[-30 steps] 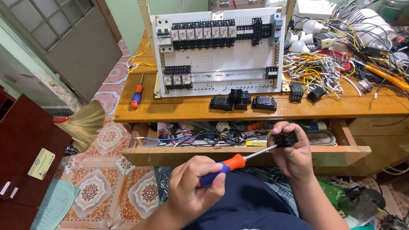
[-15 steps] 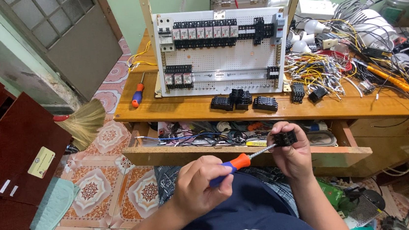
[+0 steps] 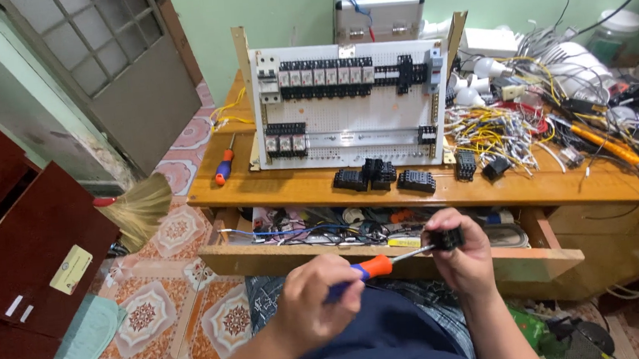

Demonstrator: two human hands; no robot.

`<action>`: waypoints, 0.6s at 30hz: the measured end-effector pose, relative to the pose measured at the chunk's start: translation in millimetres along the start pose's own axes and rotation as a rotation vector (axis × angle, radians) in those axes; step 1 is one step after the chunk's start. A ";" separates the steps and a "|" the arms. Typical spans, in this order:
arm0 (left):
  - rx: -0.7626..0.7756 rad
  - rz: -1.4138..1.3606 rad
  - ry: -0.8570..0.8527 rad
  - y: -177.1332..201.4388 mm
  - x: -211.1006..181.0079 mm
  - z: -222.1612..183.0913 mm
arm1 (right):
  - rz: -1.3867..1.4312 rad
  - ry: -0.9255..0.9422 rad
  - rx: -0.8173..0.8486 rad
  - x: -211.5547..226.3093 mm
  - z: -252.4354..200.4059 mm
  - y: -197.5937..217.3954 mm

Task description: The person is using a screwdriver to adjust screws on electrical relay bases as part of assembling or organizing an electrical control panel.

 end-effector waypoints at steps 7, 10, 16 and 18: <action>-0.250 -0.012 0.308 -1.9 18.9 -28.0 | -0.181 0.073 -0.015 8.8 -2.2 -23.2; -0.283 -0.060 0.575 0.8 29.1 -32.1 | -0.232 0.094 0.043 15.0 -0.3 -31.7; -0.240 -0.427 0.865 -0.8 32.7 -24.3 | -0.684 0.258 0.169 34.3 6.8 -33.9; -0.188 -0.461 0.999 2.0 38.0 -21.5 | -0.759 0.297 0.221 39.5 8.5 -36.7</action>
Point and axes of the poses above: each hand's wrist, its own z-axis towards the middle knuckle, its own y-axis out of the back of the hand, x = y × z, the point moved 3 cm from there along z, towards the middle knuckle, and after that the axes turned 11 degrees about y, right-handed, at the moved point
